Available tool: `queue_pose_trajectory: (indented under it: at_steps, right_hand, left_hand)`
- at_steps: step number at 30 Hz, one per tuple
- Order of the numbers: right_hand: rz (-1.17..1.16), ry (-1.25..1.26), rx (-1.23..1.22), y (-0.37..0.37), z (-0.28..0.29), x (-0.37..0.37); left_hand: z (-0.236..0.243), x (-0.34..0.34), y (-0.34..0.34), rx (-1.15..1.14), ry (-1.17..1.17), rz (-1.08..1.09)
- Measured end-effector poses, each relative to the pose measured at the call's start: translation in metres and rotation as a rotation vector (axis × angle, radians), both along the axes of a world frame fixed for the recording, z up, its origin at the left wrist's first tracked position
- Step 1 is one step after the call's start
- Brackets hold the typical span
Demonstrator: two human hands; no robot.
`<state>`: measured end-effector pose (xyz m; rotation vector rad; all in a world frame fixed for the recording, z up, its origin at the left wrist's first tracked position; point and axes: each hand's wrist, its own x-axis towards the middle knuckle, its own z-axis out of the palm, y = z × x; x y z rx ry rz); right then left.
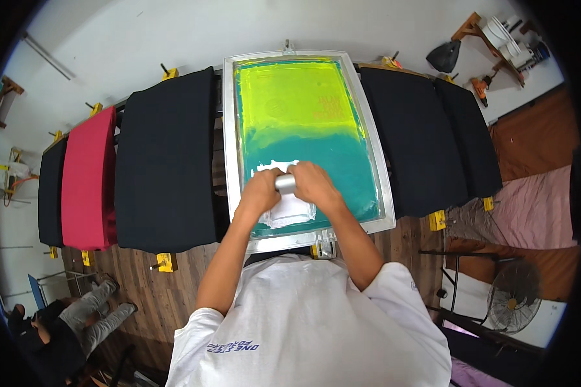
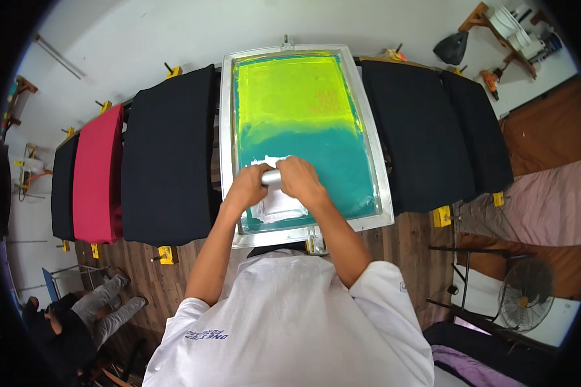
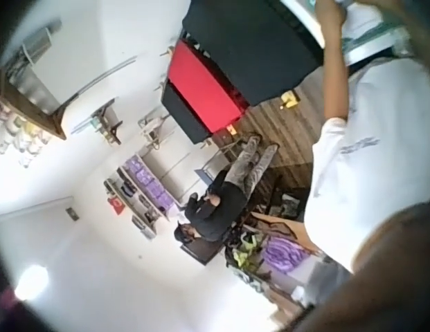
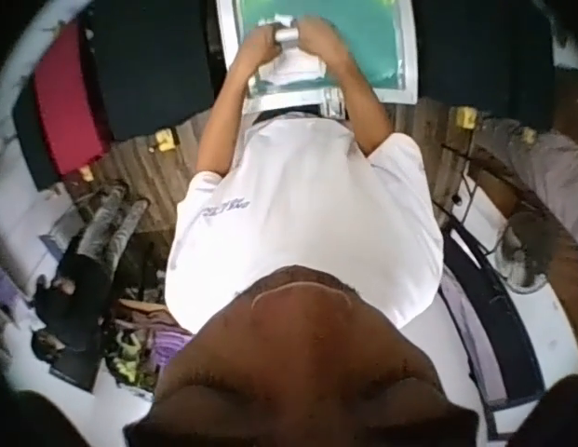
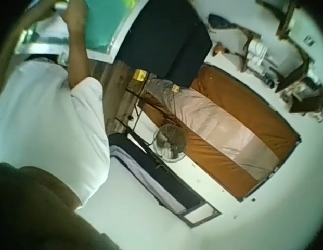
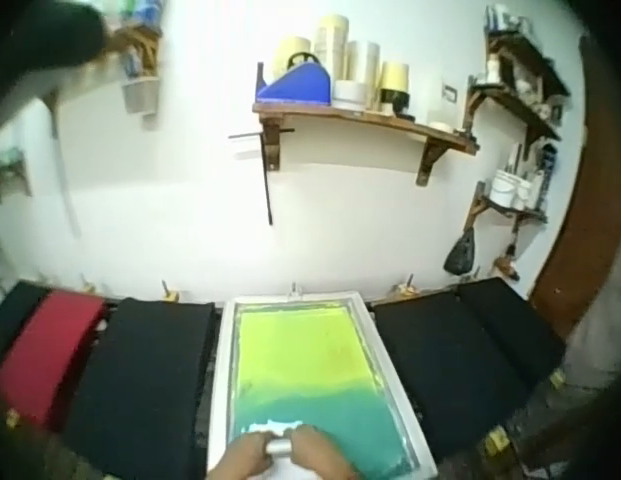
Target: Using a squeegee to apply white ink through a screen onto fabric for printing.
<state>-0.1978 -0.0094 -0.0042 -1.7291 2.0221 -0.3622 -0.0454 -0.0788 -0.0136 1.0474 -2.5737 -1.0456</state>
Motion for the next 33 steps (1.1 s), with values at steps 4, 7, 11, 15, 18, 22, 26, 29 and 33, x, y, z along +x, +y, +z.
queue_pose_trajectory:
  at_steps: [4,7,11,15,18,22,26,29,33]
  right_hand:
    - [0.015,0.027,0.006,-0.001,-0.009,-0.003]
    - [0.003,0.023,-0.106,0.037,-0.021,0.014]
    - [-0.011,-0.007,-0.080,0.098,-0.011,0.043]
    - [0.024,-0.067,-0.014,0.111,0.003,0.046]
    - [0.002,-0.051,0.035,0.079,0.015,0.031]
    - [0.040,0.053,-0.059,0.014,-0.002,0.005]
    - [0.041,0.032,-0.011,0.000,-0.008,0.000]
    - [0.033,0.050,-0.130,0.035,-0.017,0.017]
    - [0.015,-0.002,-0.143,0.095,-0.011,0.044]
  left_hand:
    - [-0.012,0.000,0.000,-0.029,0.020,0.003]
    - [-0.024,0.018,0.036,-0.072,0.146,0.019]
    - [-0.011,0.043,0.093,0.045,0.051,-0.005]
    - [0.006,0.049,0.106,0.102,0.006,-0.022]
    - [0.018,0.036,0.078,0.094,0.035,-0.013]
    - [-0.003,0.010,0.015,-0.013,0.040,0.030]
    - [-0.006,0.006,0.000,-0.019,0.011,0.005]
    - [-0.013,0.024,0.033,-0.049,0.127,0.008]
    - [-0.013,0.048,0.088,0.020,0.044,-0.008]
